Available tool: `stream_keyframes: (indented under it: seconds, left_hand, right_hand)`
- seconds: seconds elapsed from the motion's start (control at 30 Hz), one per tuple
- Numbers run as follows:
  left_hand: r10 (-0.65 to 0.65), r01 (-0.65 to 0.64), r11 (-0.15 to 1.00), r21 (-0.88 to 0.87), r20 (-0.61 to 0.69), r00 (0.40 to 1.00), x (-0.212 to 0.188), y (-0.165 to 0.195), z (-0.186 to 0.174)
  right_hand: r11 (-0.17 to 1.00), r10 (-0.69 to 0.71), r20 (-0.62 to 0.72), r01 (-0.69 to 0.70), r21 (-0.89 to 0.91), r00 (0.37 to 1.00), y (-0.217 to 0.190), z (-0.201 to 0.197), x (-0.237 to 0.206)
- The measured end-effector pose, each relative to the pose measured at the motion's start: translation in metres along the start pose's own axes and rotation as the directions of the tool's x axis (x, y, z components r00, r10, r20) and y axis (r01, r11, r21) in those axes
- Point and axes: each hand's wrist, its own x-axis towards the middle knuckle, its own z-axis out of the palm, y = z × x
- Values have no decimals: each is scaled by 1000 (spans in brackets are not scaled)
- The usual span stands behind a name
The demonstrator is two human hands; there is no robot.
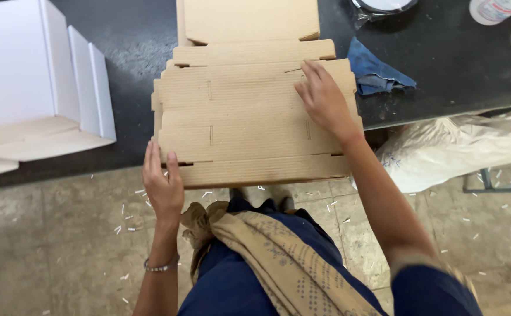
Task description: The person carries a stack of cardboard sheets to a work table, folds and assembles cardboard boxes, and places white boxes into the folded cartons. They then wipe round LED panel lights with a cloth, wrap a light in plastic film, and set the wrapped light on the table.
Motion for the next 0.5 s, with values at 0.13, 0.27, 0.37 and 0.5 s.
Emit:
stream_keyframes:
  seconds: [0.13,0.27,0.37,0.5]
  left_hand:
    - [-40,39,999,-26,-20,999,5,-8,5]
    - [-62,63,998,10,-66,996,4,-18,11]
    - [-51,34,988,-152,-112,992,2,-22,14]
    - [-99,64,974,-215,-157,983,3,-25,15]
  right_hand:
    - [996,-18,111,28,-88,994,-11,30,13]
    - [939,-162,323,246,-241,932,-82,46,-77]
    - [918,-393,278,361,163,876,-142,44,-162]
    - [905,-390,374,274,327,842,-129,23,-180]
